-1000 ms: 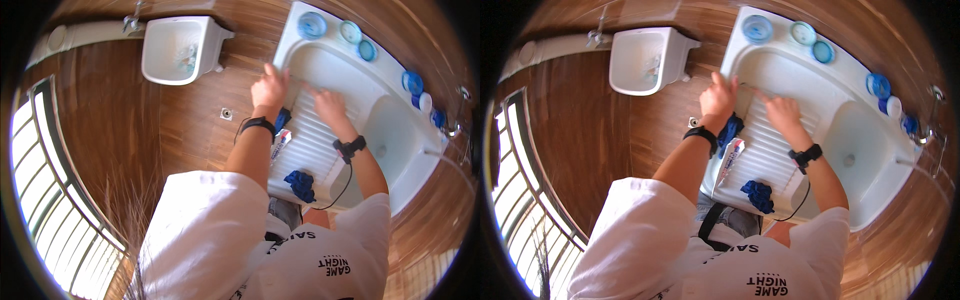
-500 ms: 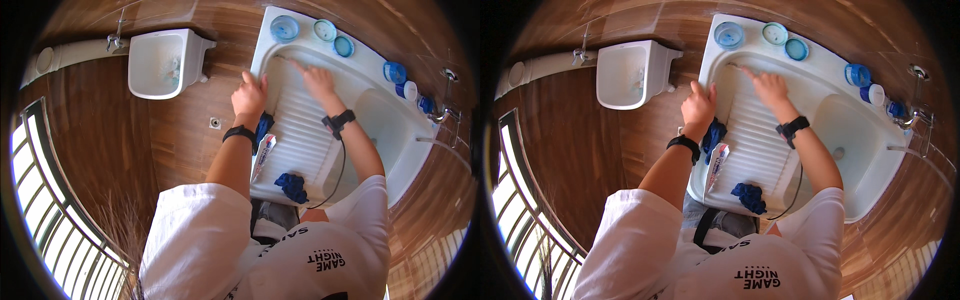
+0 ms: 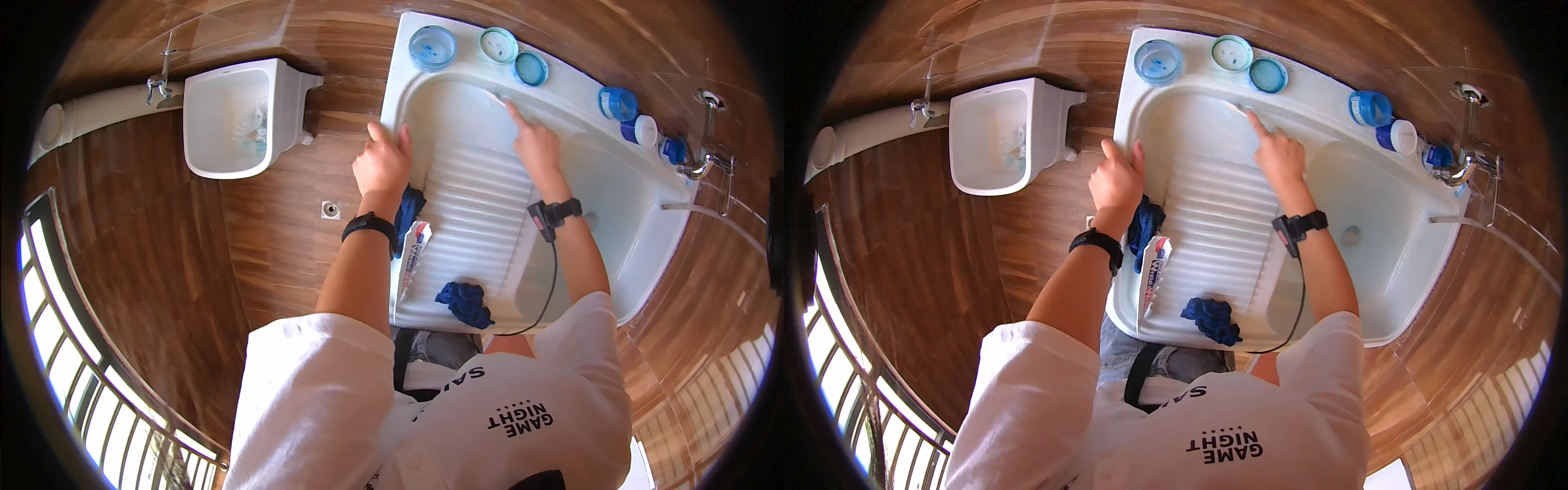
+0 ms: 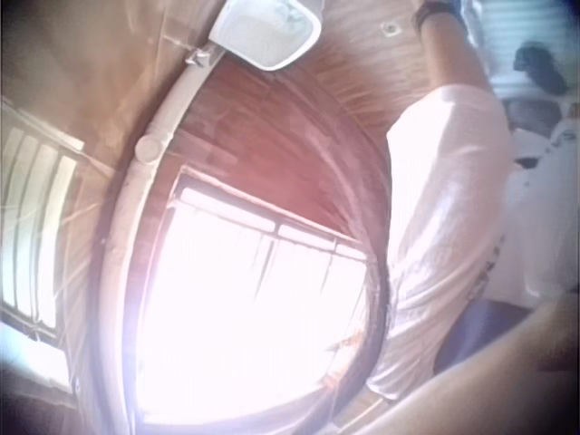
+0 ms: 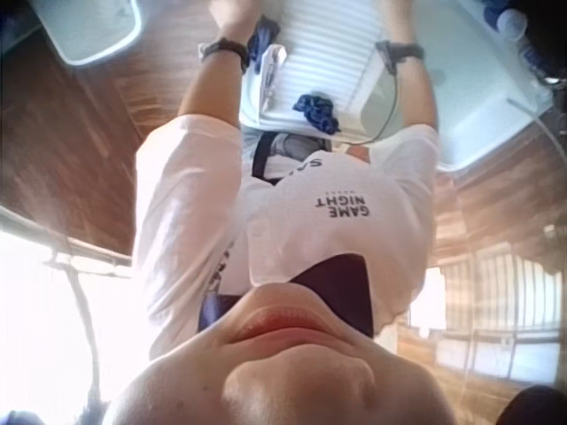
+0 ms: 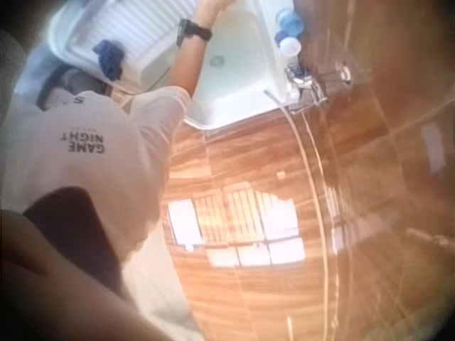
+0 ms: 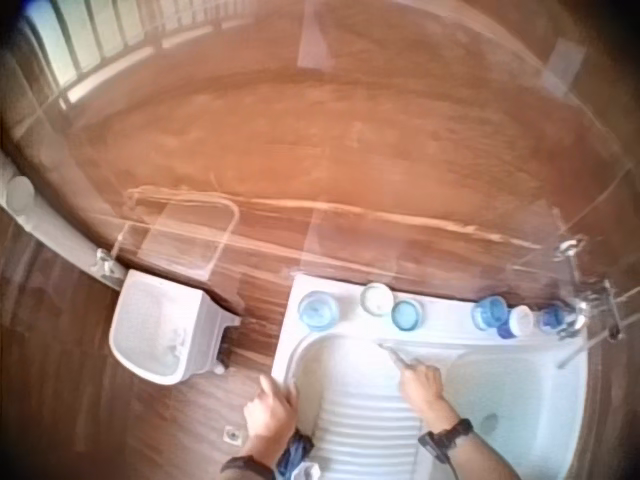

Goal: The person rinses a dark cloth in a sink filled with water, then wipes the drain board of the sink by hand, and finally cleans the ribbed surface of the drain board using a toothbrush.

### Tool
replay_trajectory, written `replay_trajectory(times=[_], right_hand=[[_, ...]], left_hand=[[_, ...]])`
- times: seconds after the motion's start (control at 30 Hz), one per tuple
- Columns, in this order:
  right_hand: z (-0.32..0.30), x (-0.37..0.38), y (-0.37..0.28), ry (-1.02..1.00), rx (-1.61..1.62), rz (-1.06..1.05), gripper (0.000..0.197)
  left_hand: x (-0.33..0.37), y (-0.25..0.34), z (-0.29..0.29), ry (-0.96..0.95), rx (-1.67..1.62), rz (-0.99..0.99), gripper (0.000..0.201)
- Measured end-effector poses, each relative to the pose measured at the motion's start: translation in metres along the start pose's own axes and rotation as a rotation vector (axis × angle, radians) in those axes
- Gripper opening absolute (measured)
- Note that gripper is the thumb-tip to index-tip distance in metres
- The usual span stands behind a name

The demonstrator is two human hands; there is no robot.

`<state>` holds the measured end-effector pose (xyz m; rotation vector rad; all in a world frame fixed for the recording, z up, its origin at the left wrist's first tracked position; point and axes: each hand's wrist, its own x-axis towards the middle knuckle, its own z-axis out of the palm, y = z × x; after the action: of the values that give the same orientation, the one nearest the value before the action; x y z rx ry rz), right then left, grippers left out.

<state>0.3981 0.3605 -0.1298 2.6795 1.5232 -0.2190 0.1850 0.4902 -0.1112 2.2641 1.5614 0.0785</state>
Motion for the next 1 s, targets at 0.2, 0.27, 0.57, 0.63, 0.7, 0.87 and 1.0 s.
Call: replay_trajectory(times=[0.2, 0.27, 0.57, 0.63, 0.7, 0.87, 1.0], right_hand=[[0.001, 0.022, -0.027, 0.208, 0.276, -0.025, 0.025], [-0.001, 0.016, -0.020, 0.287, 0.485, 0.059, 0.013], [0.003, 0.004, 0.016, 0.301, 0.196, 0.150, 0.010], [-0.001, 0.014, -0.009, 0.341, 0.259, 0.073, 0.009], [-0.010, 0.022, -0.028, 0.267, 0.257, 0.113, 0.008], [0.011, -0.009, 0.037, 0.227, 0.300, 0.313, 0.013], [-0.013, -0.013, 0.042, 0.147, 0.181, 0.458, 0.014]], left_hand=[[0.002, -0.001, 0.002, -0.014, 0.001, 0.002, 0.041], [0.000, -0.003, 0.000, -0.019, 0.007, -0.009, 0.041], [0.001, 0.002, 0.002, 0.010, 0.011, 0.020, 0.041], [0.002, 0.000, 0.003, 0.009, 0.078, 0.007, 0.042], [0.001, -0.004, 0.005, 0.015, 0.079, 0.018, 0.042], [0.001, -0.004, -0.001, -0.010, 0.006, -0.010, 0.041], [0.001, -0.004, -0.002, 0.012, 0.001, 0.004, 0.042]])
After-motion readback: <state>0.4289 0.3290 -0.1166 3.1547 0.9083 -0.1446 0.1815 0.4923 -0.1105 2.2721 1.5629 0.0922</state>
